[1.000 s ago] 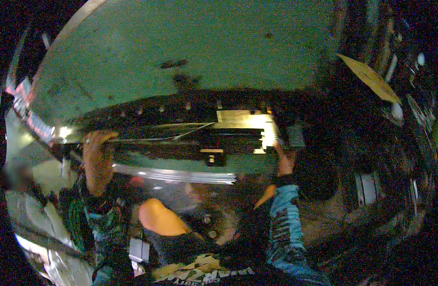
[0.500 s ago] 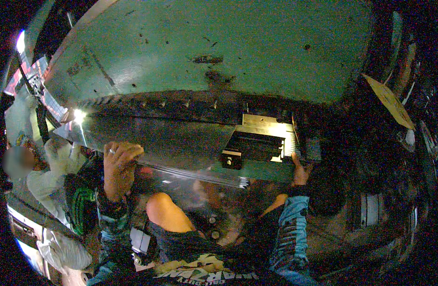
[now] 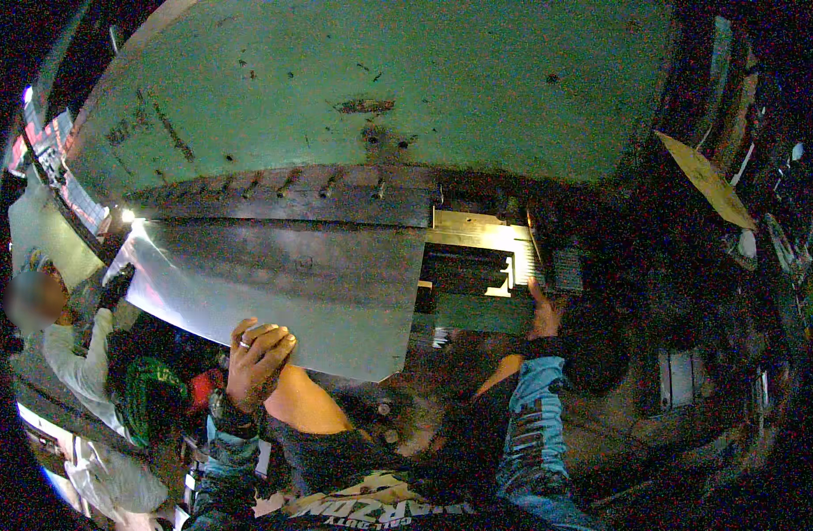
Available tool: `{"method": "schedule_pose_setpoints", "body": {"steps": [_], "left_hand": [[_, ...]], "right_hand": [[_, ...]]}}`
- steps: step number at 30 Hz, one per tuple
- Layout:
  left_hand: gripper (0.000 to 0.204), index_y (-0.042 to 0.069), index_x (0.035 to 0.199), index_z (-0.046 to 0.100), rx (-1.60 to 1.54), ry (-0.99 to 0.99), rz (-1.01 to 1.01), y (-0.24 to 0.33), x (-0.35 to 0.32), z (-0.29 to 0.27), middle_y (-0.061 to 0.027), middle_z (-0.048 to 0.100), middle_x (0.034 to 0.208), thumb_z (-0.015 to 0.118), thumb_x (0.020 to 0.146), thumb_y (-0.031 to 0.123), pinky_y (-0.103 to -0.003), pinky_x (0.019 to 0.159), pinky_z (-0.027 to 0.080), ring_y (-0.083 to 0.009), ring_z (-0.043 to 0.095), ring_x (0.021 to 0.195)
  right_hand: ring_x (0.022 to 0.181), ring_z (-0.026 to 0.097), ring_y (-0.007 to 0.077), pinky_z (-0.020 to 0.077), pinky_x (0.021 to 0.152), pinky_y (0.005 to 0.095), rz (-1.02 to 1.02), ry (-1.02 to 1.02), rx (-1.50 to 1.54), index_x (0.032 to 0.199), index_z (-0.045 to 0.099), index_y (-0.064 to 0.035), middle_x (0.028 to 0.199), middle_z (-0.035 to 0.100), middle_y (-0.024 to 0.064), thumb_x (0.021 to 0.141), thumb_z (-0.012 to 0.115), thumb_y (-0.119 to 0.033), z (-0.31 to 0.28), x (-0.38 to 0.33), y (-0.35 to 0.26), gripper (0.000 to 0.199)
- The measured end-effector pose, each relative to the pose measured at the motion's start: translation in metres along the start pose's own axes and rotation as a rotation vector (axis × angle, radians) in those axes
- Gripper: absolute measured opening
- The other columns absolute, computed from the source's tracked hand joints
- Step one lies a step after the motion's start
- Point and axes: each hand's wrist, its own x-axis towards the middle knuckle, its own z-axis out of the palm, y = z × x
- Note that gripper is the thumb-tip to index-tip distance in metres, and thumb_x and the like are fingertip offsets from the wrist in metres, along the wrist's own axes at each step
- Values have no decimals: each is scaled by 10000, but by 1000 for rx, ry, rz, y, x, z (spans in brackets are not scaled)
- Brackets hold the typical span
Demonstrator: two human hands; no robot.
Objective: The person operates a press brake to bend a large metal sheet. They position the sheet, activate the machine, and then remove the bent piece with assistance from a coworker. The process is repeated multiple times.
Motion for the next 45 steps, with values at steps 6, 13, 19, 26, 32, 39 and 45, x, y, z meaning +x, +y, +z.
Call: {"method": "schedule_pose_setpoints", "body": {"steps": [6, 13, 19, 26, 32, 39, 45], "left_hand": [[325, 116, 1162, 736, -27, 15, -4, -3, 1, 15, -42, 695, 1191, 775, 841, 77, -535, 1163, 387, -238, 640, 1158], [281, 96, 1129, 752, -48, 42, 12, -8, 6, 16, -55, 694, 1193, 763, 849, 78, -545, 1171, 377, -262, 626, 1175], [277, 83, 1131, 751, -70, 25, -35, -7, 3, 18, -58, 687, 1204, 753, 855, 68, -538, 1174, 374, -265, 621, 1185], [318, 116, 1172, 749, -87, 69, -23, -8, 5, 28, -56, 678, 1216, 736, 854, 102, -538, 1184, 361, -264, 622, 1187], [296, 155, 1176, 749, -38, 108, -63, -6, 2, 35, -33, 687, 1197, 763, 880, 148, -537, 1174, 368, -252, 645, 1161], [261, 157, 1156, 744, -28, 189, -78, -2, 12, 44, -11, 680, 1179, 771, 897, 154, -518, 1156, 379, -231, 636, 1158], [327, 118, 1230, 714, -118, 105, -92, -12, 11, 44, -81, 663, 1237, 705, 904, 134, -463, 1131, 441, -285, 616, 1212]], "right_hand": [[1192, 638, 347, 563, 984, 461, 80, -70, 65, 1514, 484, -29, 1473, 582, 149, 781, 930, -409, 2, 1, -1, 939], [1310, 539, 290, 474, 1079, 444, 36, 98, -108, 1619, 318, 5, 1476, 566, 164, 894, 800, -524, 0, -45, -47, 1020], [1118, 625, 260, 513, 930, 426, -59, 165, 102, 1396, 613, -13, 1311, 647, 117, 993, 614, -646, -30, -9, -62, 750], [1138, 627, 268, 502, 988, 404, -358, 66, -213, 1437, 599, -39, 1361, 644, 107, 1012, 579, -647, -46, 8, -38, 741], [1257, 580, 301, 430, 1112, 402, -462, 472, -186, 1436, 597, -13, 1437, 597, 182, 1045, 585, -565, -19, -35, -66, 676], [1153, 606, 259, 460, 1038, 382, -715, 255, -212, 1309, 624, 22, 1253, 660, 156, 1100, 559, -371, 56, -188, -13, 450], [1018, 618, 176, 509, 904, 339, -209, -372, -98, 1283, 636, -11, 1094, 698, 68, 1092, 585, -376, 106, -219, -1, 415]]}}
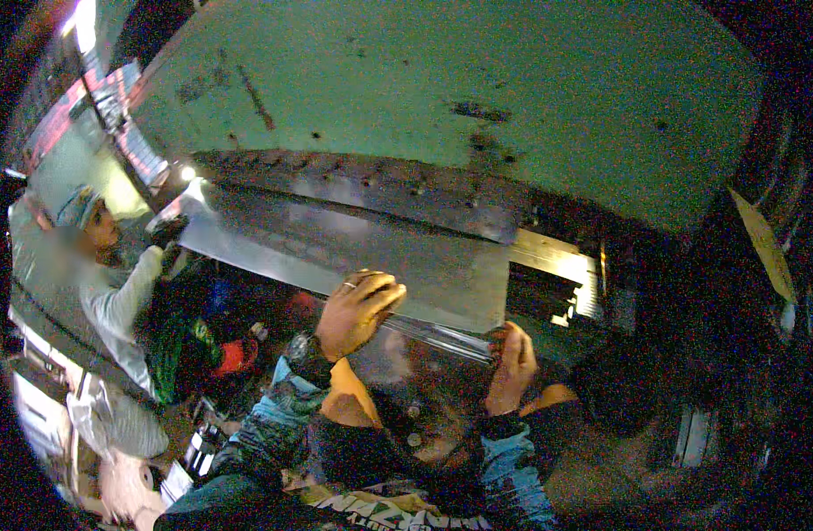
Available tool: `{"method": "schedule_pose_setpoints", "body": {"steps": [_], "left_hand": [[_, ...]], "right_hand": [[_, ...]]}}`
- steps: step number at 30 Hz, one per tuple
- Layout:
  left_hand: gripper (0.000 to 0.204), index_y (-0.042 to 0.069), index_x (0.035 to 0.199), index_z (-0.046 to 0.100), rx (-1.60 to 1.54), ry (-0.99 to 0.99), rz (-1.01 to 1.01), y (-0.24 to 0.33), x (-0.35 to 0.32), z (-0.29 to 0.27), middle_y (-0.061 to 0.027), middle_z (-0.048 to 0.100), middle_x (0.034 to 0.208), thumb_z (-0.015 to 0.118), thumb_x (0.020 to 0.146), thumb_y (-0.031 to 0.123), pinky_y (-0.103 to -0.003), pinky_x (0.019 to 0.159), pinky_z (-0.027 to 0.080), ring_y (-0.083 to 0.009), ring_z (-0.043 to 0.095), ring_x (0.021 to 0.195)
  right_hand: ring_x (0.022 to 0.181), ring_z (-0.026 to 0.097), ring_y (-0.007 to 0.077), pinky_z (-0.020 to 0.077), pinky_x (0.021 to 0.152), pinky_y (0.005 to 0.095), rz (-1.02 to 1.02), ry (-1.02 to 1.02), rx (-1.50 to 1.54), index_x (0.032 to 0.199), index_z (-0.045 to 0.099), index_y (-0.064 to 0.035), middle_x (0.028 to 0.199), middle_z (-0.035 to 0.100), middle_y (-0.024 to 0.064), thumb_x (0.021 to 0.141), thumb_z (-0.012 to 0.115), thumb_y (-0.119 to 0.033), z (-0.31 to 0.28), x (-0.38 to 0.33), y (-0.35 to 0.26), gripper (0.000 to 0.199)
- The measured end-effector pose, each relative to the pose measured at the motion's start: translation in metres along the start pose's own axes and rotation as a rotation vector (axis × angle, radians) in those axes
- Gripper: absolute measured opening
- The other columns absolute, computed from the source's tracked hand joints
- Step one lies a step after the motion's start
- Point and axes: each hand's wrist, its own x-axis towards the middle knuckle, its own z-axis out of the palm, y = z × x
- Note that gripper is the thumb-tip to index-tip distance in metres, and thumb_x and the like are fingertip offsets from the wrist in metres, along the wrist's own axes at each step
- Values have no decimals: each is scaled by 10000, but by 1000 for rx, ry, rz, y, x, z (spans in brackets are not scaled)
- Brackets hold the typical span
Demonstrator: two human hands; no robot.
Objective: The person operates a press brake to bend a large metal sheet. They position the sheet, activate the machine, and then remove the bent piece with assistance from a coworker. The process is repeated multiple times.
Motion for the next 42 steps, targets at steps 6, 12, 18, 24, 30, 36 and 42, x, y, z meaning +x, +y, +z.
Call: {"method": "schedule_pose_setpoints", "body": {"steps": [6, 12, 18, 24, 30, 36, 42], "left_hand": [[416, 126, 1307, 702, 35, -120, -12, 3, -10, 4, -80, 648, 1318, 722, 893, 156, -540, 1203, 349, -294, 598, 1280], [409, 145, 1290, 715, 60, -53, -72, 6, -6, 10, -84, 646, 1340, 751, 883, 147, -573, 1228, 306, -284, 581, 1318], [459, 157, 1337, 688, 33, -87, -115, 0, -8, 4, -71, 635, 1345, 739, 882, 125, -583, 1245, 259, -274, 568, 1331], [412, 178, 1307, 713, 35, -11, -168, -4, -12, 18, -76, 656, 1327, 746, 897, 166, -595, 1242, 263, -284, 596, 1310], [447, 184, 1358, 681, 90, -41, -212, -11, -17, 27, -54, 620, 1370, 734, 914, 176, -612, 1254, 232, -265, 562, 1348], [503, 181, 1413, 632, 65, -69, -266, -22, -23, 23, -66, 584, 1428, 714, 917, 149, -618, 1268, 193, -265, 507, 1404], [557, 202, 1430, 623, 68, -96, -297, -22, -23, 28, -52, 570, 1457, 736, 887, 148, -620, 1273, 188, -261, 487, 1422]], "right_hand": [[1169, 567, 272, 457, 1061, 438, -497, 901, -386, 1344, 600, -5, 1315, 604, 146, 977, 765, -406, -93, 80, -20, 569], [1281, 518, 292, 409, 1132, 438, -234, 582, -124, 1661, 19, -55, 1481, 502, 192, 755, 974, -275, -152, 161, 59, 1335], [1346, 494, 326, 372, 1197, 455, -183, 642, -275, 1631, 124, -18, 1507, 498, 201, 858, 867, -299, -187, 189, 110, 1108], [1372, 494, 348, 374, 1197, 474, -185, 547, -55, 1620, 204, 3, 1534, 495, 206, 898, 816, -361, -211, 199, 118, 1014], [1343, 516, 348, 404, 1165, 470, -147, 499, 51, 1622, 196, 6, 1527, 501, 207, 867, 843, -385, -227, 216, 135, 1068], [1314, 538, 347, 435, 1133, 465, -116, 474, 111, 1623, 188, 8, 1520, 506, 208, 836, 869, -409, -232, 223, 145, 1122], [1285, 560, 346, 466, 1101, 461, -106, 456, 173, 1625, 179, 11, 1513, 512, 208, 804, 895, -434, -249, 234, 174, 1176]]}}
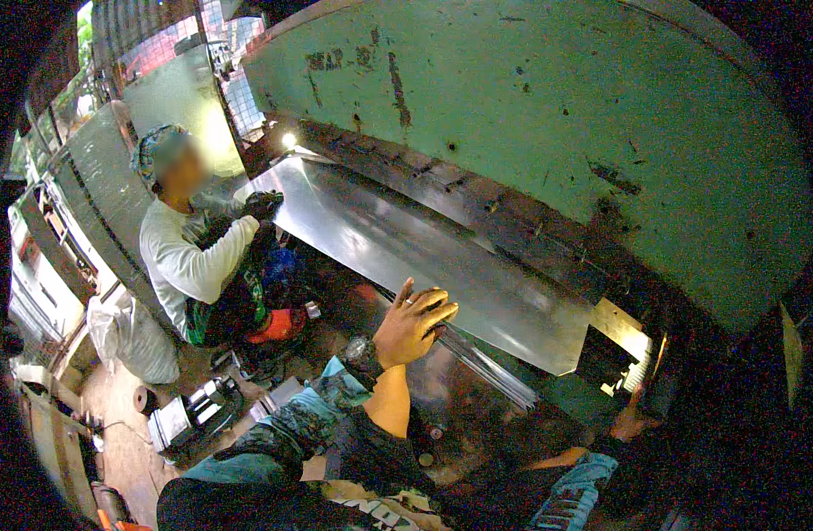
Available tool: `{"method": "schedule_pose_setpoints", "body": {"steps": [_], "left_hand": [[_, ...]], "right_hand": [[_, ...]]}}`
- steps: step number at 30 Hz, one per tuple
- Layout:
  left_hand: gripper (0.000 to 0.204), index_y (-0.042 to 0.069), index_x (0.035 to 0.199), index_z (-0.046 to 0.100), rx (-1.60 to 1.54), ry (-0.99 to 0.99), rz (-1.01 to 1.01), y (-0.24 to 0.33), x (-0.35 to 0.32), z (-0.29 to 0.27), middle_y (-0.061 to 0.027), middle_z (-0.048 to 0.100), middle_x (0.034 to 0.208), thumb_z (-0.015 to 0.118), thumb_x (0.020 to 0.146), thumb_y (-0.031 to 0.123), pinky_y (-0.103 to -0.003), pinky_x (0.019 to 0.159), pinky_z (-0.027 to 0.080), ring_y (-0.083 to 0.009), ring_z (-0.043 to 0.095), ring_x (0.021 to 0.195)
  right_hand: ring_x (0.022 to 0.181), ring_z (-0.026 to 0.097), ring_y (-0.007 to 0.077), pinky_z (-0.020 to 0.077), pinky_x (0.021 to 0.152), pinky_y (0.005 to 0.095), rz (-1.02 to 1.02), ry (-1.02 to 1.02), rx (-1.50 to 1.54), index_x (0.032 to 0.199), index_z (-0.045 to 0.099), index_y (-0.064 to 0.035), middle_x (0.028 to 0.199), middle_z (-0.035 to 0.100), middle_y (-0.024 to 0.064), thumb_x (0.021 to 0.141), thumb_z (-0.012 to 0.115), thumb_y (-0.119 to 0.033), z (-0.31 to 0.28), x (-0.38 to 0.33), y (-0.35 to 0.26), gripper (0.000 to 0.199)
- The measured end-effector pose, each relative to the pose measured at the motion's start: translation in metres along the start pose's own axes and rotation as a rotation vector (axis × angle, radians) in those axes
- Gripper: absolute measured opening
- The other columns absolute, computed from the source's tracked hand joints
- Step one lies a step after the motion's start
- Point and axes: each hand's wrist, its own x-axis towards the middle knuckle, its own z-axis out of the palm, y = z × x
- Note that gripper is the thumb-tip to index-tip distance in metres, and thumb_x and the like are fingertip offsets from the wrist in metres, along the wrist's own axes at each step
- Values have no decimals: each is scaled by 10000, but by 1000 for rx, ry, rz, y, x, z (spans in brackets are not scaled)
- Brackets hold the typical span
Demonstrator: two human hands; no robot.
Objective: The person operates a press brake to bend a large metal sheet. They position the sheet, activate the machine, and then remove the bent piece with assistance from a coworker. The process is repeated multiple times.
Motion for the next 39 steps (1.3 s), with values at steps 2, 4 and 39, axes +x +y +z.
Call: {"method": "schedule_pose_setpoints", "body": {"steps": [2, 4, 39], "left_hand": [[580, 209, 1437, 620, 4, 1, -9, 0, 0, 2, -49, 562, 1470, 748, 874, 154, -620, 1276, 185, -258, 483, 1427], [596, 215, 1444, 616, 25, 6, -14, 0, 0, 2, -49, 558, 1478, 757, 868, 164, -619, 1277, 182, -259, 484, 1429], [571, 202, 1469, 600, 57, -68, -136, -20, -2, -23, -106, 559, 1474, 738, 921, 282, -645, 1267, 171, -309, 471, 1436]], "right_hand": [[1276, 567, 346, 476, 1090, 460, 11, -10, 34, 1625, 177, 12, 1510, 514, 209, 794, 903, -442, -11, 11, 13, 1194], [1266, 575, 346, 486, 1079, 458, 13, -24, 84, 1626, 174, 13, 1508, 516, 209, 784, 912, -450, -22, 19, 23, 1212], [1414, 459, 366, 384, 1200, 434, -89, 58, -22, 1649, 4, 1, 1582, 420, 253, 756, 955, -470, 28, -39, -34, 1387]]}}
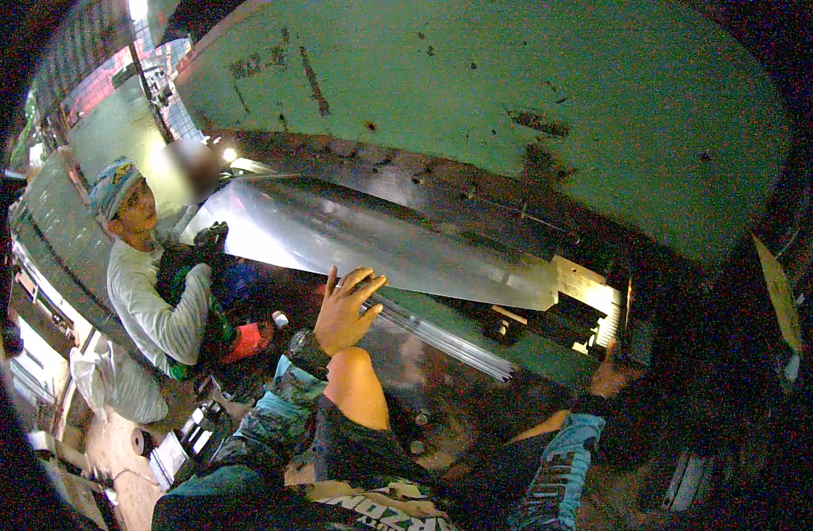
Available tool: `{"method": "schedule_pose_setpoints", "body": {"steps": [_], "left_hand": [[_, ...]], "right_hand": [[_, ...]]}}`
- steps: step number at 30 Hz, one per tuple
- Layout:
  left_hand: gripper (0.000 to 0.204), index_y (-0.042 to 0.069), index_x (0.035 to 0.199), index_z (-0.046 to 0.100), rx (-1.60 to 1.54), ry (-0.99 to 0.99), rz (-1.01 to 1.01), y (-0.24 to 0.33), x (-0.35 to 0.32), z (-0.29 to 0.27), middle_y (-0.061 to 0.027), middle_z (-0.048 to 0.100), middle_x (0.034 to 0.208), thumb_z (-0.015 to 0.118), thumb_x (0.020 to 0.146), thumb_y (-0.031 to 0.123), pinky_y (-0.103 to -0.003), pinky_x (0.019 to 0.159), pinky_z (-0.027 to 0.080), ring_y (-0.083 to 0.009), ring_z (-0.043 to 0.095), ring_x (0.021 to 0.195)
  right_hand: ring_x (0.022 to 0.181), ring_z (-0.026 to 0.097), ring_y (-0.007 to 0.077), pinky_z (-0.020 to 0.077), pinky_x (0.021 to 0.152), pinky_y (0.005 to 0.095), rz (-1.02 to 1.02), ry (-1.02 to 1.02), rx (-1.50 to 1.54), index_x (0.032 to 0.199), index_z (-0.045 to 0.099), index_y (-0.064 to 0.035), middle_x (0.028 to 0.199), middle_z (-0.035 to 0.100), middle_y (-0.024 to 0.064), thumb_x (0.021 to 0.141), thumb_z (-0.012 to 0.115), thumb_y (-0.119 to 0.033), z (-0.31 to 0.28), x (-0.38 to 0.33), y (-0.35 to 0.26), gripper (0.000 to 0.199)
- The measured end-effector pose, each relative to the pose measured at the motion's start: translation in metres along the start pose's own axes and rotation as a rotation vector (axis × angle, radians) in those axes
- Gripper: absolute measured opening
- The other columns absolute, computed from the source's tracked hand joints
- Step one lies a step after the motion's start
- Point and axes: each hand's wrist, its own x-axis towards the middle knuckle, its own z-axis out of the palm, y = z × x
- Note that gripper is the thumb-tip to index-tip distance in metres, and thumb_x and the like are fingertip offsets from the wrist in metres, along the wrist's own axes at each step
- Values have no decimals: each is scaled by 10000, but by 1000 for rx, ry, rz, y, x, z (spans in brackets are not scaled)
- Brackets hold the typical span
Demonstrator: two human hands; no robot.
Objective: The person operates a press brake to bend a large metal sheet. They position the sheet, activate the machine, and then remove the bent piece with assistance from a coworker. The process is repeated multiple times.
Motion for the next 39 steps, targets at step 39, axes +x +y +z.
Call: {"method": "schedule_pose_setpoints", "body": {"steps": [39], "left_hand": [[562, 111, 1462, 574, 109, 163, -225, -31, -30, -128, -223, 534, 1501, 719, 939, 259, -564, 1252, 283, -408, 488, 1412]], "right_hand": [[1156, 624, 384, 530, 936, 463, 3, 138, -737, 1549, 234, 59, 1347, 623, 234, 680, 965, -589, 18, -30, -53, 1307]]}}
